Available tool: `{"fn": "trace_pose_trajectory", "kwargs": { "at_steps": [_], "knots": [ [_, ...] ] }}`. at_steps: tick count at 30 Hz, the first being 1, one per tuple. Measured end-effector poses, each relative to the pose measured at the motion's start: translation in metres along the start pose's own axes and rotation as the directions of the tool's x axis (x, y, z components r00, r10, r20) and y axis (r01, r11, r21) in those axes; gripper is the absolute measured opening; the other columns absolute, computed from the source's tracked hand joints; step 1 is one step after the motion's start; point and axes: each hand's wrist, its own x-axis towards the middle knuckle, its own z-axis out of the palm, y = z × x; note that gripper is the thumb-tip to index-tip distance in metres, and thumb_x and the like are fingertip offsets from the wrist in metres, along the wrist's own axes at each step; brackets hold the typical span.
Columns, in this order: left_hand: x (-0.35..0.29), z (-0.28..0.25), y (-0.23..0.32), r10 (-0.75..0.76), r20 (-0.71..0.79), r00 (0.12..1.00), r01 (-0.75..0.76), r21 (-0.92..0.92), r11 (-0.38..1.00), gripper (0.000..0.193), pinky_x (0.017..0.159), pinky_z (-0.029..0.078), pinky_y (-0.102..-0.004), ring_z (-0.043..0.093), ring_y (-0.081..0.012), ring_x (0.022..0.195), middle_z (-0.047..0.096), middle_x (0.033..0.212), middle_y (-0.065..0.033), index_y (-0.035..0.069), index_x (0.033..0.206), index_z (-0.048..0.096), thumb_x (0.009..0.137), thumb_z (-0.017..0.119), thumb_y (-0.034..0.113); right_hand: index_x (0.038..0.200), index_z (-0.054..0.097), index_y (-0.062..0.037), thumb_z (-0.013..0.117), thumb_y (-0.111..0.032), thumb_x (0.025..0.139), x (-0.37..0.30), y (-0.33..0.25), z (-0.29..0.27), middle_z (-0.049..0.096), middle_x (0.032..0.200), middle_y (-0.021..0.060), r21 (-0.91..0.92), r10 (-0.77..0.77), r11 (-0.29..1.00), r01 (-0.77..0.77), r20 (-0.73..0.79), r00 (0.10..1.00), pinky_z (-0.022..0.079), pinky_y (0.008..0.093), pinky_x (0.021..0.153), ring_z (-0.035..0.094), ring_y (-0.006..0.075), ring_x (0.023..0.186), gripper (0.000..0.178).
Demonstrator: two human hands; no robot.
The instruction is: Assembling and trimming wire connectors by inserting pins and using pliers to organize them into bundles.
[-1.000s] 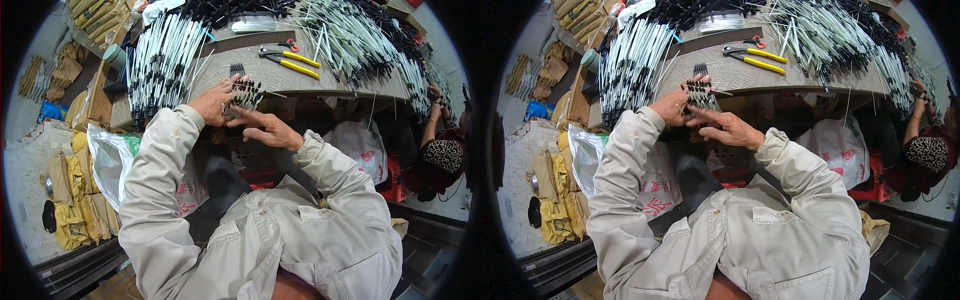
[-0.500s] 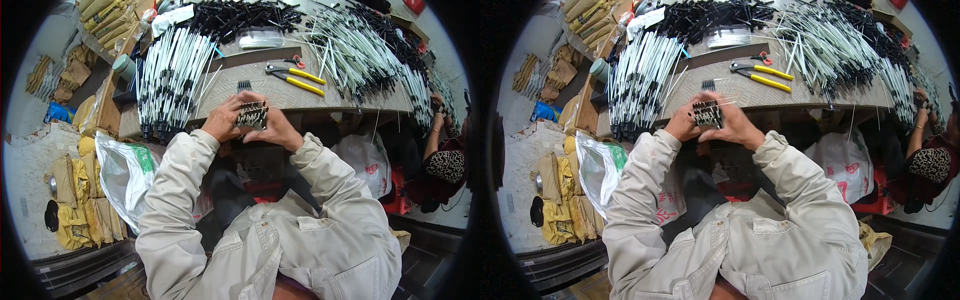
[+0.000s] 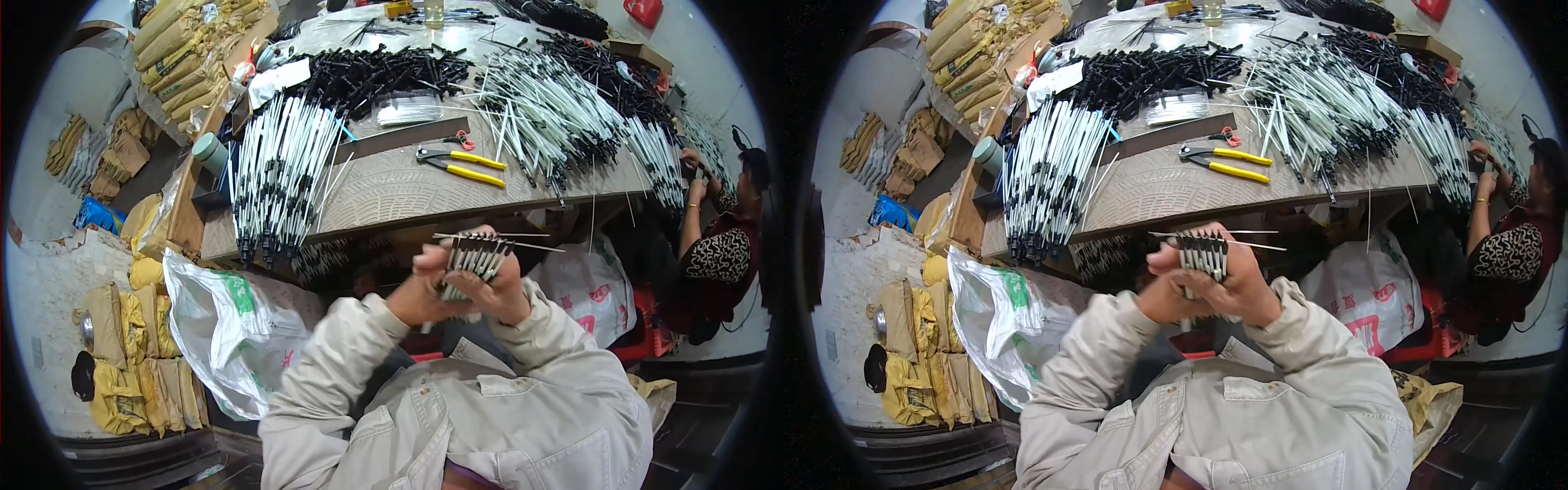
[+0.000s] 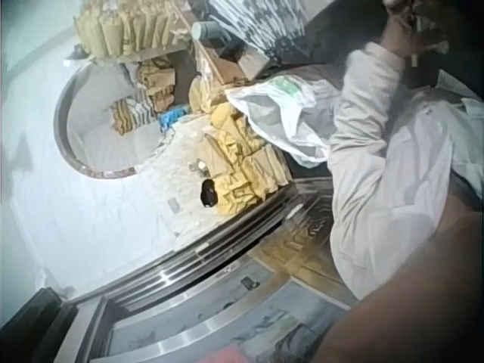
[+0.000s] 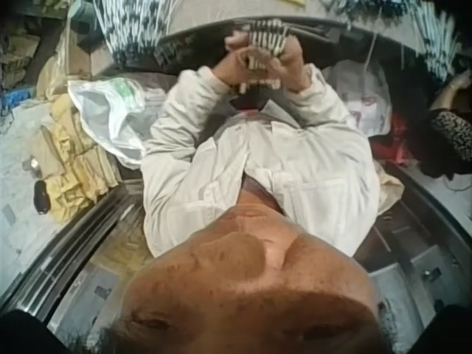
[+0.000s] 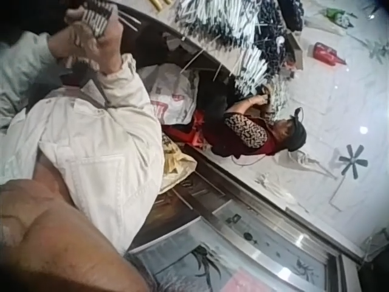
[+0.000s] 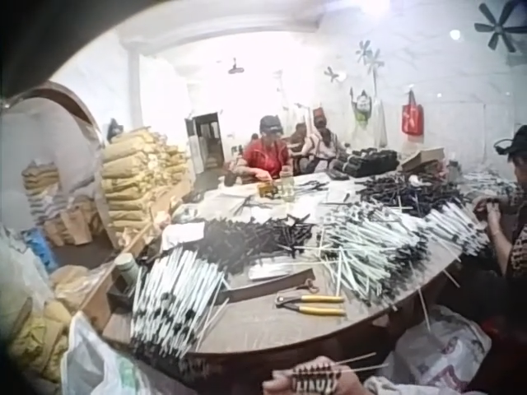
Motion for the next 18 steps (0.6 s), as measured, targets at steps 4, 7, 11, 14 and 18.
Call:
{"fn": "trace_pose_trajectory", "kwargs": {
  "at_steps": [4,7,11,14,18],
  "knots": [
    [-0.041,0.062,-0.106,-0.382,-0.044,0.923,0.346,-0.341,0.874,0.041,0.078,0.044,-0.0276,0.055,-0.0129,0.088,0.060,0.097,-0.0026,0.002,0.101,0.058,0.066,0.076,0.015,0.098,0.048,0.0042,0.054,-0.007,0.085,-0.053,0.041,0.007,0.063,0.088,0.0129,0.478,0.658,0.677,-0.560,-0.052,0.751,0.051,0.0275,0.067,0.064,0.0188,0.081,0.018],
    [-0.045,0.060,-0.108,-0.483,-0.011,0.876,0.474,-0.170,0.864,0.043,0.084,0.040,-0.0285,0.051,-0.0145,0.096,0.059,0.100,-0.0061,0.001,0.110,0.053,0.074,0.069,0.018,0.095,0.049,0.0033,0.054,-0.007,0.085,-0.085,0.074,-0.006,0.063,0.086,0.0123,0.490,0.673,0.671,-0.557,-0.085,0.735,0.051,0.0272,0.068,0.063,0.0175,0.079,0.016],
    [0.000,-0.025,-0.016,-0.664,0.270,0.697,0.511,0.463,0.724,0.033,0.071,0.046,-0.0281,0.059,-0.0159,0.077,0.063,0.083,-0.0122,-0.002,0.097,0.061,0.077,0.066,0.023,0.095,0.049,0.0034,0.053,-0.007,0.085,-0.089,0.081,-0.010,0.063,0.088,0.0131,0.506,0.699,0.641,-0.578,-0.073,0.711,0.050,0.0269,0.071,0.063,0.0174,0.079,0.015],
    [0.055,-0.095,0.022,-0.678,-0.036,0.735,0.668,0.213,0.713,0.017,0.062,0.048,-0.0233,0.059,-0.0101,0.070,0.064,0.079,-0.0063,0.001,0.094,0.063,0.082,0.060,0.012,0.100,0.049,0.0053,0.050,-0.003,0.086,-0.092,0.087,-0.020,0.062,0.090,0.0165,0.532,0.729,0.594,-0.604,-0.037,0.684,0.051,0.0315,0.075,0.063,0.0222,0.083,0.016],
    [0.134,-0.205,0.017,-0.024,-0.391,0.920,0.379,0.873,0.306,0.019,0.061,0.048,-0.0295,0.062,-0.0194,0.068,0.065,0.078,-0.0110,0.002,0.089,0.063,0.081,0.060,0.019,0.101,0.048,0.0066,0.048,-0.001,0.086,-0.087,0.082,-0.026,0.062,0.091,0.0174,0.544,0.741,0.567,-0.619,-0.009,0.671,0.050,0.0319,0.076,0.063,0.0236,0.085,0.017]
  ]
}}
